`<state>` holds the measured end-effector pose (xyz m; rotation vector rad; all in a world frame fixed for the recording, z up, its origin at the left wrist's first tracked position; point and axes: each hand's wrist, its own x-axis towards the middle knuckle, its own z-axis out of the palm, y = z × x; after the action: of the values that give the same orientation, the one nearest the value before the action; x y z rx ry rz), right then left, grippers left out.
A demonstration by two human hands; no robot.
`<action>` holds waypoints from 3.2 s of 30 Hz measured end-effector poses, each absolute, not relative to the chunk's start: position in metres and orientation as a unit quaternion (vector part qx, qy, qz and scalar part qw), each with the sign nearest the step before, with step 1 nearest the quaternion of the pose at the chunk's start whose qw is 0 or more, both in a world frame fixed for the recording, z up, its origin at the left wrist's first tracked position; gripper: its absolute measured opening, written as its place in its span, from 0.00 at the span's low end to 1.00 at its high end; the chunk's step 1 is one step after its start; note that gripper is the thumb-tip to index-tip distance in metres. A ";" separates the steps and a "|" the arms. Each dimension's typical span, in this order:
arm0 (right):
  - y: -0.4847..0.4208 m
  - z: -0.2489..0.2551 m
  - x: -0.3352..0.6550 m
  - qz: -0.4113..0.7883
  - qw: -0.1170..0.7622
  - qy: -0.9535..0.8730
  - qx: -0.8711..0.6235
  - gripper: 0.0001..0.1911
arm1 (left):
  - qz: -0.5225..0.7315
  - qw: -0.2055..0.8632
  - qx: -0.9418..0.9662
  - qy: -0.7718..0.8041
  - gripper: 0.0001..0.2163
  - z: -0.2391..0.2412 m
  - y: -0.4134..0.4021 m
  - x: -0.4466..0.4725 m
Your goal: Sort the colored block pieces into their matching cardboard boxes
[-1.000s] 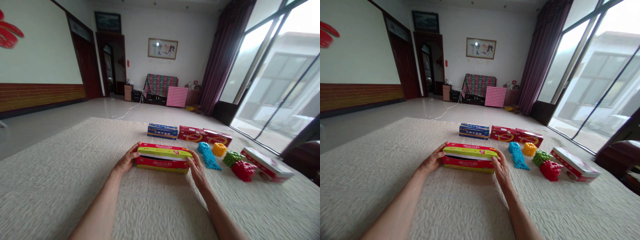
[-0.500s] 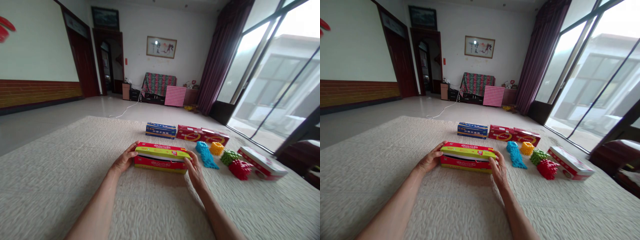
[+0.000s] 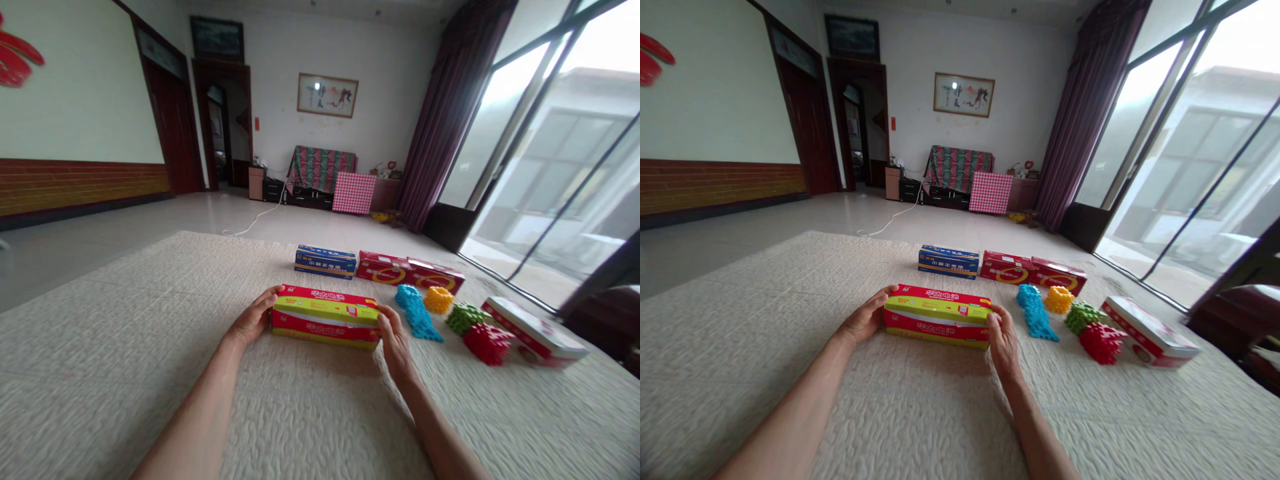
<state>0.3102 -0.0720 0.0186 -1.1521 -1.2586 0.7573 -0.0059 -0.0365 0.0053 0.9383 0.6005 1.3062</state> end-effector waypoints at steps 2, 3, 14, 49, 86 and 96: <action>-0.072 0.020 0.309 0.308 0.594 -0.541 -0.510 0.26 | 0.577 0.652 0.408 0.276 0.19 0.005 -0.036 -0.005; -0.071 0.021 0.309 0.302 0.593 -0.541 -0.513 0.26 | 0.577 0.652 0.406 0.279 0.19 0.005 -0.035 -0.005; -0.069 0.021 0.305 0.308 0.601 -0.501 -0.541 0.30 | 0.584 0.635 0.414 0.291 0.22 0.005 -0.034 -0.004; -0.053 -0.017 0.305 0.252 0.509 -0.632 -0.528 0.23 | 0.643 0.542 0.388 0.378 0.35 0.021 -0.010 -0.076; 0.063 -0.012 0.163 0.043 0.186 -0.862 -0.469 0.28 | 0.415 0.083 0.686 0.592 0.19 -0.030 0.039 -0.052; 0.093 -0.011 0.145 0.041 0.184 -0.868 -0.460 0.30 | 0.421 0.084 0.663 0.613 0.20 -0.027 0.085 -0.070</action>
<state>0.1446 0.0930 -0.0113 -1.2966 -2.4460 0.1148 -0.0702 0.0846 -0.0267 1.9791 1.8289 1.2558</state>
